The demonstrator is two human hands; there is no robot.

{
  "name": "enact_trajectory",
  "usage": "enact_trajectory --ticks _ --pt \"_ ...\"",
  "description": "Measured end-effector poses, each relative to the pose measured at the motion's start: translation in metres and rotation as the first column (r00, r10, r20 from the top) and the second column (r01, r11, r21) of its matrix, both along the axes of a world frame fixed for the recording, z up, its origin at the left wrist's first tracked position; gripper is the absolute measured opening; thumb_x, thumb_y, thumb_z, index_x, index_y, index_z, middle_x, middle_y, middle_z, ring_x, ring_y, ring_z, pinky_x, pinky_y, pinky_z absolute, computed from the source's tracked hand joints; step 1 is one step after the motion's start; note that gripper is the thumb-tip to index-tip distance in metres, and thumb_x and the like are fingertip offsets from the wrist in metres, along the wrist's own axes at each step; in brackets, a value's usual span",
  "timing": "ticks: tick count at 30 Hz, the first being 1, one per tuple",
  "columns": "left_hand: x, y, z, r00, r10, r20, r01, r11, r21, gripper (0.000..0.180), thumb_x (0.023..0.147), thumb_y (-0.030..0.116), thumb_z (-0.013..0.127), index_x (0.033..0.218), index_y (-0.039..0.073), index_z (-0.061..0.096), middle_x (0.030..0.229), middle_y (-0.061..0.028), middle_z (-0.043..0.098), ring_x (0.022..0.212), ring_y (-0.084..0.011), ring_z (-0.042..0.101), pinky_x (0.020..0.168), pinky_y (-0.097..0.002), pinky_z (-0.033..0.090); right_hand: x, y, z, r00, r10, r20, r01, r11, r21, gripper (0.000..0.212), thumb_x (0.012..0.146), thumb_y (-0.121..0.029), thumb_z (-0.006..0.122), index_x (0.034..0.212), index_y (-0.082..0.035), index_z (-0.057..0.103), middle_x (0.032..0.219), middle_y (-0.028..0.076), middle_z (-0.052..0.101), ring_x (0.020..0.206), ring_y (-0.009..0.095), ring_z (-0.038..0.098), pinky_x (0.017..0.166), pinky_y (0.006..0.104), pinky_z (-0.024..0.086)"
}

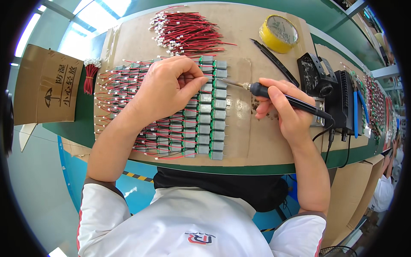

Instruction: Solder red wires onto a grid of small electronic components on an assembly line.

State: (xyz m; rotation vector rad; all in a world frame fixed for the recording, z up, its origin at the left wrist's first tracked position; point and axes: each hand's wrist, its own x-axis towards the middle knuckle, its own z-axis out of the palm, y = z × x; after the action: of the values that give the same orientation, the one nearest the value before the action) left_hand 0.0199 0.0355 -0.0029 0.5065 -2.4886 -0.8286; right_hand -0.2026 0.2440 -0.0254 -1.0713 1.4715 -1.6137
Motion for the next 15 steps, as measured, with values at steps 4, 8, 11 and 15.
enact_trajectory --ticks 4,8,11,15 --pt "-0.0002 0.0001 0.0005 1.0 0.002 0.019 -0.002 1.0 0.009 0.015 0.092 0.012 0.081 0.09 0.0 0.073 0.077 -0.0073 0.069 0.065 -0.0175 0.064 0.063 -0.0319 0.054 -0.0004 -0.0007 -0.0001 1.0 0.017 -0.026 -0.017 1.0 -0.008 0.035 0.11 -0.012 0.056 0.131 0.012 0.069 0.105 0.02 0.072 0.072 0.021 0.072 0.062 0.0356 0.064" --pt "-0.0005 0.0004 -0.0002 1.0 0.011 0.005 -0.011 1.0 0.005 0.015 0.091 0.012 0.081 0.089 0.0 0.073 0.077 -0.0071 0.069 0.065 -0.0178 0.064 0.063 -0.0322 0.054 -0.0001 -0.0006 -0.0004 0.999 0.018 -0.031 -0.019 1.0 -0.01 0.034 0.11 -0.012 0.055 0.131 0.012 0.069 0.106 0.021 0.072 0.073 0.021 0.072 0.062 0.0352 0.064" --pt "-0.0007 0.0 -0.0006 1.0 0.009 0.008 -0.009 1.0 -0.007 0.015 0.091 0.012 0.081 0.089 0.0 0.073 0.076 -0.0072 0.069 0.064 -0.018 0.065 0.063 -0.0323 0.054 -0.0003 -0.0008 -0.0003 0.999 0.024 -0.044 -0.024 1.0 -0.016 0.034 0.11 -0.011 0.056 0.13 0.012 0.069 0.106 0.021 0.072 0.073 0.021 0.072 0.062 0.0347 0.064" --pt "-0.0011 0.0004 -0.001 1.0 0.014 0.013 -0.014 1.0 -0.02 0.015 0.091 0.012 0.081 0.088 0.0 0.073 0.076 -0.0073 0.069 0.064 -0.0182 0.066 0.064 -0.0323 0.055 -0.0005 -0.0007 0.0005 0.997 0.029 -0.066 -0.03 0.999 -0.013 0.034 0.109 -0.01 0.055 0.13 0.012 0.069 0.107 0.021 0.072 0.073 0.022 0.072 0.062 0.0347 0.064"
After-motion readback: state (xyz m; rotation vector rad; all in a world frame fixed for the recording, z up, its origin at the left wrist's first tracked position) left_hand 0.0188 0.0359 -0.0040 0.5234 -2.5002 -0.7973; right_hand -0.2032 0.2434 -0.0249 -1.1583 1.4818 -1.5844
